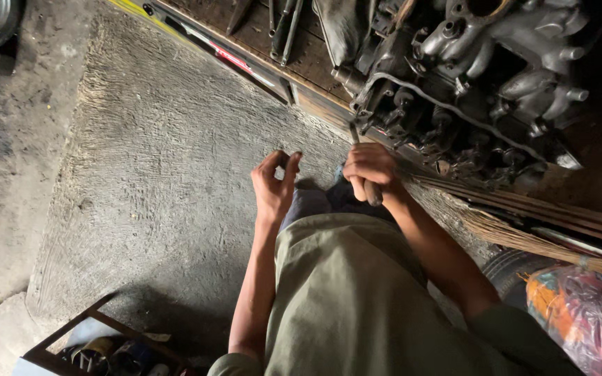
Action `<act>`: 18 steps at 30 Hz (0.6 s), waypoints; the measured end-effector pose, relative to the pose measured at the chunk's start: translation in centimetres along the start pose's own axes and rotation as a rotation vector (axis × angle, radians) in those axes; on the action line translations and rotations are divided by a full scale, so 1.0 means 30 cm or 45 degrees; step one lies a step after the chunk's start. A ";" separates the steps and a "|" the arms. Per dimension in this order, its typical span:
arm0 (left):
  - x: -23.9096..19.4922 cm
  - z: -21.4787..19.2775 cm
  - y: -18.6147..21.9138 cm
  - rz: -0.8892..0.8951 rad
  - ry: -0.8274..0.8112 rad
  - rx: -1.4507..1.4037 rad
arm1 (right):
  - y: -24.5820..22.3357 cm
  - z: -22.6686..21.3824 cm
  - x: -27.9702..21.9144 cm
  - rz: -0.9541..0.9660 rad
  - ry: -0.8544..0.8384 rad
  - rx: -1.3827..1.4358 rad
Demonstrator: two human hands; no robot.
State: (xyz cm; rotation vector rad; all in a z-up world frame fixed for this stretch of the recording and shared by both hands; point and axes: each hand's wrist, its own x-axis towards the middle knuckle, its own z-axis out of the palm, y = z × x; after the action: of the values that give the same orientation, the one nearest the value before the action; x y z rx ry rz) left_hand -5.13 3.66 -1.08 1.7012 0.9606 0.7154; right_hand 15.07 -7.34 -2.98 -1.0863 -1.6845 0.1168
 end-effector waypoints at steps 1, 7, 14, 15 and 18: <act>-0.002 0.003 -0.001 0.031 0.017 -0.013 | -0.006 0.001 -0.006 0.010 0.025 -0.018; 0.009 0.003 0.002 0.124 0.045 -0.016 | 0.041 -0.105 0.027 -0.120 0.318 -0.130; 0.005 0.028 0.014 0.163 -0.009 0.034 | -0.052 -0.153 0.050 0.179 0.527 0.122; 0.011 0.031 0.021 0.147 -0.003 0.055 | -0.052 -0.164 0.063 0.235 0.597 0.303; 0.027 0.046 0.036 0.214 -0.006 0.044 | -0.046 -0.199 0.096 0.378 0.728 0.611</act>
State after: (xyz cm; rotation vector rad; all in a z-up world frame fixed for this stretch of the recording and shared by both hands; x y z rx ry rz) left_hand -3.31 3.50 -0.48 1.8286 0.8372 0.8081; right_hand 19.03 -8.63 2.36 -0.8835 -0.9140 0.3468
